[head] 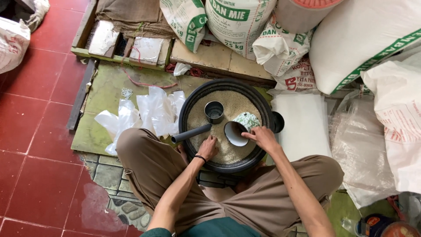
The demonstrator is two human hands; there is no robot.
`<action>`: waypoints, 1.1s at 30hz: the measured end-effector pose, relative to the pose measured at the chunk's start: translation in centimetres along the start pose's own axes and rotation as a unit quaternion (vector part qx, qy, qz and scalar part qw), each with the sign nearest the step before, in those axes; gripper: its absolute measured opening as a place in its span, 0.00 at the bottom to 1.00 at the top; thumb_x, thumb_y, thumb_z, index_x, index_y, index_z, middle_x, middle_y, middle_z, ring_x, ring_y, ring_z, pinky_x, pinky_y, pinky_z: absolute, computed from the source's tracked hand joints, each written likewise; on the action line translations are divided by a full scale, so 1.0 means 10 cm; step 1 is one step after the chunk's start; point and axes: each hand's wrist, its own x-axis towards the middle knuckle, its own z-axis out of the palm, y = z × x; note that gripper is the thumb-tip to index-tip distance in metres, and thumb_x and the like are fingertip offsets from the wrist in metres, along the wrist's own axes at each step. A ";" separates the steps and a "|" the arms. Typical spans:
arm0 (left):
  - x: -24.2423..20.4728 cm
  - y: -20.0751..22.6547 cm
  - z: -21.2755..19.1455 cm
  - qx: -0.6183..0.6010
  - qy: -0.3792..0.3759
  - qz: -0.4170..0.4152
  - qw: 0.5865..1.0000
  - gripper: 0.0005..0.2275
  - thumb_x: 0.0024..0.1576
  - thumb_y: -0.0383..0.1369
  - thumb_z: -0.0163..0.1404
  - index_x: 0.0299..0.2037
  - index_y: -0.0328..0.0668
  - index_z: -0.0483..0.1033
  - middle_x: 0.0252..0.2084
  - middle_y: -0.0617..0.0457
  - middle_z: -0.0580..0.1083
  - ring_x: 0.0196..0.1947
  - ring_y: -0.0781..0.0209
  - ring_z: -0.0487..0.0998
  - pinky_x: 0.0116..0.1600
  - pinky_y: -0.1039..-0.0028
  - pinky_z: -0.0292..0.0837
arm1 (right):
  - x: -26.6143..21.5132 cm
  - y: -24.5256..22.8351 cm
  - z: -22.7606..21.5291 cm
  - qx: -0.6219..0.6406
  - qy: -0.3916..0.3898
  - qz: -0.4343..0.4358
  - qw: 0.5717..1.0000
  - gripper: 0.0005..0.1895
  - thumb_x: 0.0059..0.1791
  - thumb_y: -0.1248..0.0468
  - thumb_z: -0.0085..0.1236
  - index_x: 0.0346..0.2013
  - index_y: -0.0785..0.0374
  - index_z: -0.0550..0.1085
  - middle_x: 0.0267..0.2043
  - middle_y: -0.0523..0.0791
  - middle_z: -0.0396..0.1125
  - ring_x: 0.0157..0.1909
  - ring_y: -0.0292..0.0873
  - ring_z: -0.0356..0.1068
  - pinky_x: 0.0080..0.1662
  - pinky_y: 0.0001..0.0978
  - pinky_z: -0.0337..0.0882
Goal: The person scoops rice from a large black basin into a metal cup using a patterned scoop, then pours the rice into a smaller metal cup. They repeat this process to fill the smaller cup and then use a cylindrical tool to level the rice in the smaller cup.
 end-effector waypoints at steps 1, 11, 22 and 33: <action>0.01 -0.05 0.09 -0.001 -0.003 0.000 1.000 0.16 0.47 0.31 0.57 0.45 0.37 0.72 0.44 0.38 0.68 0.35 0.26 0.81 0.37 0.46 0.81 | -0.07 -0.06 -0.13 0.001 -0.002 0.003 1.000 0.36 0.47 0.32 0.52 0.18 0.62 0.72 0.19 0.57 0.67 0.31 0.66 0.73 0.37 0.52 0.70; -0.01 0.15 -0.28 -0.081 0.032 -0.039 0.995 0.07 0.56 0.29 0.50 0.42 0.38 0.74 0.40 0.39 0.72 0.38 0.27 0.80 0.38 0.45 0.79 | -0.14 -0.11 -0.34 0.085 -0.086 -0.001 0.993 0.20 0.45 0.51 0.68 0.34 0.61 0.68 0.28 0.52 0.68 0.38 0.59 0.73 0.41 0.48 0.68; -0.03 0.14 -0.18 -0.001 0.008 0.003 1.000 0.08 0.53 0.36 0.59 0.34 0.44 0.74 0.37 0.47 0.72 0.41 0.43 0.78 0.39 0.56 0.81 | 0.13 -0.18 -0.19 0.061 0.085 -0.052 0.993 0.14 0.38 0.50 0.67 0.31 0.46 0.71 0.26 0.35 0.67 0.37 0.44 0.70 0.48 0.44 0.59; -0.13 0.57 -0.77 0.009 0.050 -0.013 0.999 0.23 0.50 0.40 0.61 0.52 0.42 0.69 0.50 0.46 0.64 0.49 0.43 0.69 0.48 0.56 0.75 | 0.48 0.02 0.29 -0.279 0.205 -0.125 0.930 0.21 0.36 0.56 0.65 0.40 0.41 0.67 0.37 0.33 0.72 0.48 0.41 0.66 0.57 0.56 0.61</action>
